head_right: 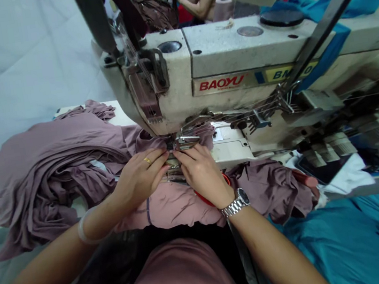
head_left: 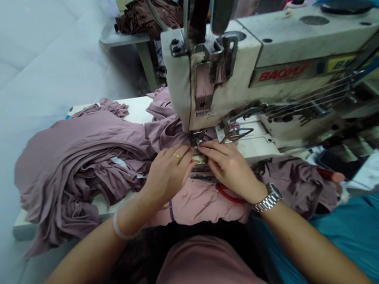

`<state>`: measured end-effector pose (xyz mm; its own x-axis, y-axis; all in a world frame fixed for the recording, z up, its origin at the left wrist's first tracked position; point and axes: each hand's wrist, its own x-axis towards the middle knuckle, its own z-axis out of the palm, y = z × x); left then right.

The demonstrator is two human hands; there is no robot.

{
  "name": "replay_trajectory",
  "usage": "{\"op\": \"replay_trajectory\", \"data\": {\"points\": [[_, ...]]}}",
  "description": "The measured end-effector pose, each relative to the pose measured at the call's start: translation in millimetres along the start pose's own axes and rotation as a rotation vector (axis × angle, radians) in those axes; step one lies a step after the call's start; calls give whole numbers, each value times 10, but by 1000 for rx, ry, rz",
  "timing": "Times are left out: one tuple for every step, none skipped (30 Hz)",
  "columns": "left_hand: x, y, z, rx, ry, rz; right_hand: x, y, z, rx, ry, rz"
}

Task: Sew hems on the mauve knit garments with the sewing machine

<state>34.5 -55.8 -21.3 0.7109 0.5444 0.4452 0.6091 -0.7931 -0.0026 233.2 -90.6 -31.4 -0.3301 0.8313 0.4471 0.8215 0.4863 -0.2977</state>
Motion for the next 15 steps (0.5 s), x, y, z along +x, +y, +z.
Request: {"op": "replay_trajectory", "data": {"points": [[-3,-3,-1,-1,-7,-3,-3,6,-5,-3,1,-1],[-5,-6,-2,-2,-13,-7,-5,9,-10,-14,-1,-5],[-6,-9,-4,-2,-17,-11,-5,7,-17,-34,-7,-12],[-6,-12,-5,-1,-19,-13,-2,-1,-24,-60,-16,-20],[-5,-13,-5,2,-16,-12,3,-13,-30,-91,-28,-29],[-4,-12,-5,6,-10,-6,10,-29,-34,-128,-41,-42],[-2,-6,-2,11,-5,4,20,-47,-35,-169,-50,-62],[1,4,0,15,-2,15,29,-65,-33,-215,-56,-88],[7,18,2,15,-5,26,37,-79,-29,-260,-57,-122],[15,33,2,10,-17,32,43,-88,-24,-299,-53,-163],[27,45,-4,-2,-34,29,45,-88,-22,-328,-43,-208],[42,44,-17,-21,-55,21,42,-76,-24,-342,-33,-253],[61,24,-40,-50,-79,11,35,-50,-34,-342,-26,-292],[81,-26,-74,-91,-99,4,24,-10,-52,-330,-29,-321],[99,-111,-118,-139,-112,-6,12,44,-80,-313,-32,-337]]}}
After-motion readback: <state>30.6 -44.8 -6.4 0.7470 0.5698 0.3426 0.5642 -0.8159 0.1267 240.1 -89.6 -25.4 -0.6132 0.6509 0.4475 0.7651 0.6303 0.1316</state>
